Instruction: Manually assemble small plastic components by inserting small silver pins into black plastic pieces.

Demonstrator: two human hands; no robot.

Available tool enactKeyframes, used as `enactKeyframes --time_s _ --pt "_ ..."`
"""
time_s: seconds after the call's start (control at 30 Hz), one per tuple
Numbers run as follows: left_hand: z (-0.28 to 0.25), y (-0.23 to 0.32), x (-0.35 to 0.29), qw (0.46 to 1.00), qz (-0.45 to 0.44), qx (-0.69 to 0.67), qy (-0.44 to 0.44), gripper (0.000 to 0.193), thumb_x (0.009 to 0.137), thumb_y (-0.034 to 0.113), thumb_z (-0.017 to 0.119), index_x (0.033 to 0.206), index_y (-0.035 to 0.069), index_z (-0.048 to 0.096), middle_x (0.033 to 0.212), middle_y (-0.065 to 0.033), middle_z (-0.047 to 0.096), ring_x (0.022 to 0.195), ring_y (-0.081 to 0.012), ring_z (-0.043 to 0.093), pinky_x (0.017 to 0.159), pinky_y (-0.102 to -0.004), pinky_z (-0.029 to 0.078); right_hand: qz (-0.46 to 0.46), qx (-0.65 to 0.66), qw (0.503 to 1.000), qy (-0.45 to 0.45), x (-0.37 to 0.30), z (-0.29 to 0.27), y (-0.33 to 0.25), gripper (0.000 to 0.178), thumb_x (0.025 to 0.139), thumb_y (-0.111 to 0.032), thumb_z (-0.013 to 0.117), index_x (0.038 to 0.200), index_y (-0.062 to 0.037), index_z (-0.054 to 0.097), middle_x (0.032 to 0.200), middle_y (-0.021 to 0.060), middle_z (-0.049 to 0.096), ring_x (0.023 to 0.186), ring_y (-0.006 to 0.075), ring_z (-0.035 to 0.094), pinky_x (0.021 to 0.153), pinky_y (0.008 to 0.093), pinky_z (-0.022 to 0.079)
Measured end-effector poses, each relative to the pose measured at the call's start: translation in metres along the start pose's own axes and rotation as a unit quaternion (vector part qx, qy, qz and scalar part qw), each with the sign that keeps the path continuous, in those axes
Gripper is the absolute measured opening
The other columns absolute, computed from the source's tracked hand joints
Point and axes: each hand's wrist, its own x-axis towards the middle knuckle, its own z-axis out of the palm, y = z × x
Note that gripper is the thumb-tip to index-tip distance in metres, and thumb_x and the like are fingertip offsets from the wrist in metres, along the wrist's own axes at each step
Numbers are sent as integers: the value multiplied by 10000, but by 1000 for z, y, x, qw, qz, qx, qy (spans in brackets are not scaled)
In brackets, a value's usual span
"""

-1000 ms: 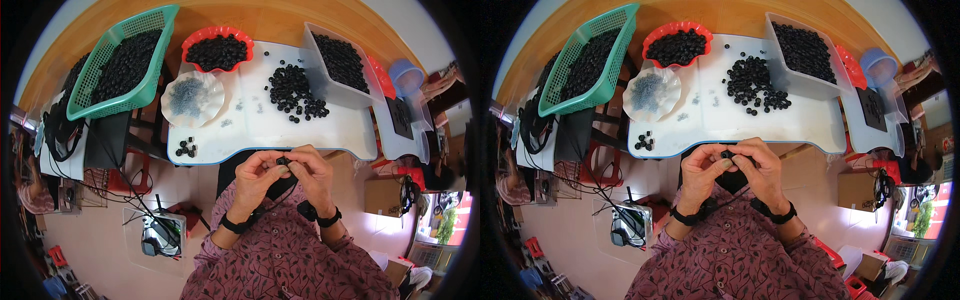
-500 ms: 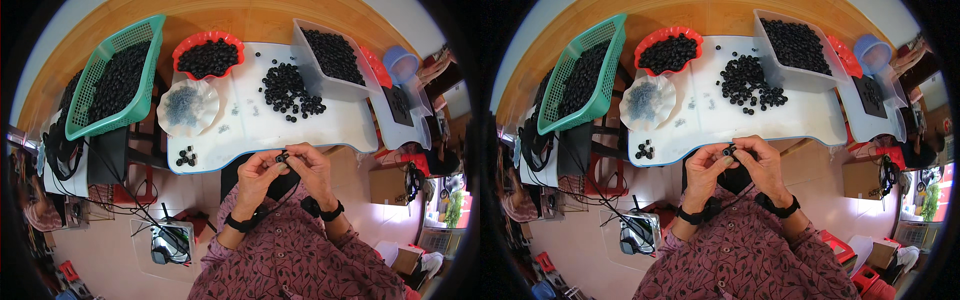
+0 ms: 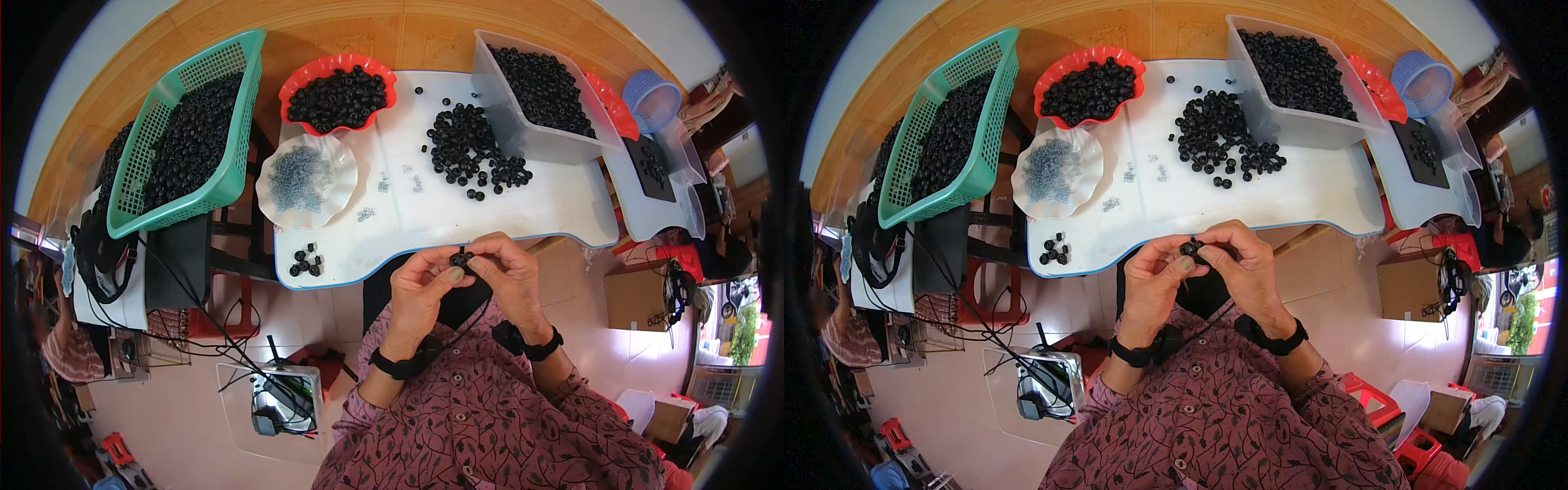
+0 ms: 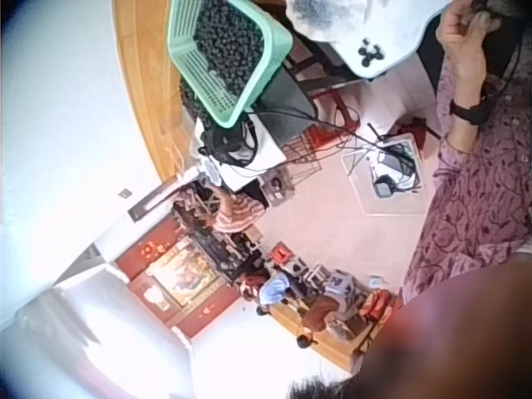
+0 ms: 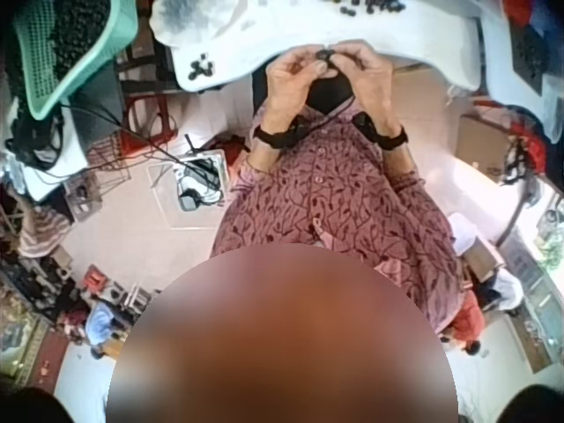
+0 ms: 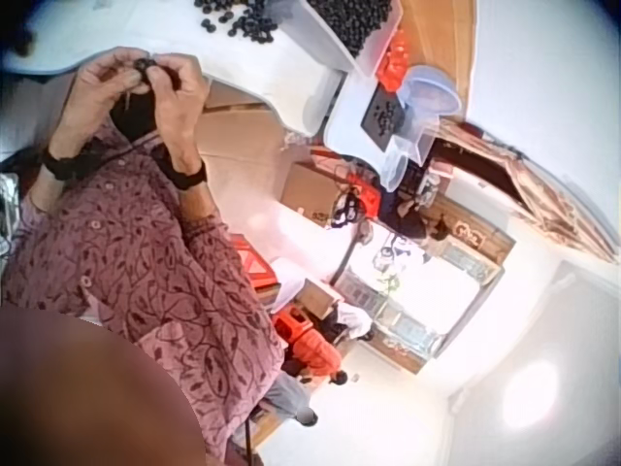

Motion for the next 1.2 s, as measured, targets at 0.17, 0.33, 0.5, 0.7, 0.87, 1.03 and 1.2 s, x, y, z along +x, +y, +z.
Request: enactKeyframes --time_s 0.17,0.33,0.5,0.7,0.87,1.03,1.2 --pt "-2 0 0 996 -24 -81 -18 259 875 -40 615 1132 -51 585 1014 -117 652 896 -181 662 827 -352 591 22 25 999 6 -1 2 -3 109 878 26 622 982 -4 630 934 38 635 858 91 604 778 227 495" --pt "-6 -1 0 992 -37 -116 -32 249 883 -30 610 1130 -45 582 1021 -119 653 901 -180 666 838 -353 587 17 44 999 -2 -2 3 -3 113 878 35 613 984 -4 628 947 42 618 859 98 603 772 225 493" --pt "-4 0 0 992 -32 -115 -32 250 882 -29 610 1131 -38 584 1017 -118 661 895 -173 670 845 -361 581 -9 23 1000 -3 -2 3 -1 119 862 39 626 973 -5 635 955 47 604 859 105 593 757 229 487" --pt "-3 1 -1 992 -33 -117 -30 249 881 -19 619 1128 -34 586 1009 -119 667 893 -169 671 852 -364 577 -27 10 1000 0 -3 4 -2 123 852 37 638 968 -6 639 955 48 599 866 109 584 762 231 480" --pt "-5 -2 -1 992 -24 -119 -38 266 878 -53 605 1142 -56 570 1058 -147 648 943 -210 665 862 -381 580 -33 5 999 0 -3 4 -3 129 851 36 641 971 -8 640 960 49 596 873 110 578 770 230 475" --pt "-5 -4 -1 993 -15 -108 -35 265 874 -61 608 1136 -55 571 1052 -150 650 943 -211 663 866 -380 579 -42 2 999 1 -4 4 -1 137 847 45 635 972 -10 641 964 48 597 873 110 579 774 232 475" --pt "-2 -2 -2 996 -7 -88 -25 258 873 -73 603 1129 -57 573 1036 -145 651 936 -204 662 872 -368 575 -45 -3 999 5 -4 4 -2 139 843 52 633 967 -12 640 964 47 597 875 113 580 780 236 477"
